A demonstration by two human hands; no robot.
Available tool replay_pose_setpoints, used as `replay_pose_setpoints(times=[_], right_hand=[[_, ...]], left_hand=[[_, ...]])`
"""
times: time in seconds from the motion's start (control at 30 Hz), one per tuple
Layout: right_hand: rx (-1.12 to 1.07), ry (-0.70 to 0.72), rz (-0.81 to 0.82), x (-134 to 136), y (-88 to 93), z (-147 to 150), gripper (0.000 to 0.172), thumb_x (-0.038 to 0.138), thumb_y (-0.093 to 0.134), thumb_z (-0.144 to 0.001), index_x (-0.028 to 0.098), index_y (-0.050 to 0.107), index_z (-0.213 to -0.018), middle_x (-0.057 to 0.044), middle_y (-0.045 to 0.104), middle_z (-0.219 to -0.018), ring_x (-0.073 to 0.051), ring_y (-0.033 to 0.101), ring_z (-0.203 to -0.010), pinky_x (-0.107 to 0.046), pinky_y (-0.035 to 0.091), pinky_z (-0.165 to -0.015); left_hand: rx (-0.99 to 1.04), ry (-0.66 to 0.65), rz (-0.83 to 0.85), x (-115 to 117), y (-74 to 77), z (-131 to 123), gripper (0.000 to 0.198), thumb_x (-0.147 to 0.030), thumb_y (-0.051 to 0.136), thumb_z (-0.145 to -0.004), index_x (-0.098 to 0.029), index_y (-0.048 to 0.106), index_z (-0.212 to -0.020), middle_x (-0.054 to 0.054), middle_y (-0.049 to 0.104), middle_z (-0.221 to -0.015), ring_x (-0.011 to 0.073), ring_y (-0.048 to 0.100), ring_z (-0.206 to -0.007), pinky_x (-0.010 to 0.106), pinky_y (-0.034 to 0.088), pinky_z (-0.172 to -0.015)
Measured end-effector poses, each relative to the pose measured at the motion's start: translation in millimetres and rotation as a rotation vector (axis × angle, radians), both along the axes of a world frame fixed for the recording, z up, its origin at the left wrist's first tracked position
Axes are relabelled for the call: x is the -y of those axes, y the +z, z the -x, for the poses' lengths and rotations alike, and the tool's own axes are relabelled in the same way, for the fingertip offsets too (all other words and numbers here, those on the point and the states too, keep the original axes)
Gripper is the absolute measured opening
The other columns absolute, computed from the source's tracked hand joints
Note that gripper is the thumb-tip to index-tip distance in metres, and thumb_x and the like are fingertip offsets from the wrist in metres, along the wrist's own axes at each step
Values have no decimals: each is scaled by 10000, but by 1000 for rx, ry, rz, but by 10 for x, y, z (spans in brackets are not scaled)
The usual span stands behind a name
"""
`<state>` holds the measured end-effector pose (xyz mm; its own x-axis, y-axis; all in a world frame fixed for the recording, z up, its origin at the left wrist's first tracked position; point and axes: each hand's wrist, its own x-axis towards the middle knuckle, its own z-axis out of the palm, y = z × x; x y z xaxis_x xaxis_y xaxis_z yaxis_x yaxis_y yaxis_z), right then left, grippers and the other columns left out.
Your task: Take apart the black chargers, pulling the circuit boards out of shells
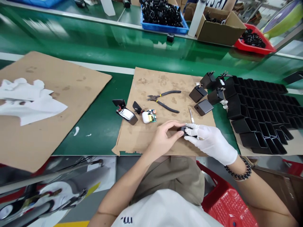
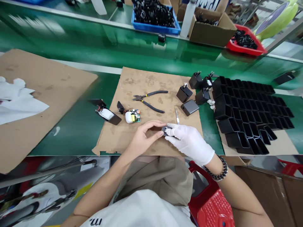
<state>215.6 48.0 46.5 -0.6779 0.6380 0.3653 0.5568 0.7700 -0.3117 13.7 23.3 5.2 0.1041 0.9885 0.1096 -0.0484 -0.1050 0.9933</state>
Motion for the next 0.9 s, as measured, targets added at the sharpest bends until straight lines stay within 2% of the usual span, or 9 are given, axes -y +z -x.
replay_pose_setpoints(times=[0.07,0.17,0.27,0.33,0.4,0.57,0.73,0.83,0.9], right_hand=[[16,-9,-69,52,75,9,137,170,642,-955,231,722,-1048,-47,803,-1140,-196,800,-951,-271,655,-809],[77,-97,-185,169,135,30,158,194,665,-950,253,702,-1092,-76,777,-1217,-232,792,-1000,-302,649,-804],[56,-123,-154,225,85,42,148,196,608,-986,258,671,-1104,-64,791,-1175,-214,798,-940,-292,641,-750],[15,-89,-88,216,43,33,127,180,593,-994,240,652,-1090,-53,805,-1118,-185,799,-896,-267,636,-742],[7,-82,-70,194,31,20,140,178,633,-976,243,640,-1100,-47,803,-1135,-178,795,-947,-257,634,-795],[3,-167,-157,136,-20,41,106,219,630,-982,271,637,-1074,-44,793,-1175,-193,799,-925,-271,626,-723],[-79,-129,90,87,-125,-6,128,186,659,-949,237,703,-1057,-49,777,-1225,-222,783,-1040,-321,656,-881],[-85,-150,284,69,-41,-67,242,170,652,-920,254,743,-1128,-41,766,-1250,-260,760,-1114,-406,636,-1000],[-160,-232,467,40,42,-72,223,222,714,-868,271,764,-1080,-31,788,-1179,-282,766,-1089,-448,622,-1031]], left_hand=[[14,22,40,34,-13,51,184,-225,724,-869,-188,757,-1046,83,778,-1136,224,710,-1097,339,562,-1005],[-11,137,75,137,-31,160,153,-236,733,-875,-198,746,-1023,70,771,-1097,214,706,-1070,329,546,-1004],[-87,215,41,238,-33,258,108,-220,722,-893,-209,738,-999,54,752,-1058,192,689,-1064,297,528,-991],[-135,207,-2,269,-29,292,94,-199,704,-906,-208,734,-994,48,745,-1034,176,689,-1045,274,532,-960],[-180,192,-40,271,-27,300,89,-178,691,-912,-205,732,-987,47,742,-1019,168,692,-1027,264,537,-942],[-210,198,-89,251,-28,269,79,-148,675,-920,-202,721,-956,49,738,-994,172,691,-1021,271,540,-933],[-241,177,-90,245,-37,242,104,-112,636,-925,-197,696,-918,48,725,-971,171,688,-995,272,539,-912],[-268,184,-136,249,-58,244,107,-107,625,-932,-189,691,-914,52,725,-966,172,690,-999,277,540,-918],[-293,221,-190,271,-71,260,108,-102,621,-935,-182,689,-910,53,725,-953,171,691,-989,281,543,-916]])
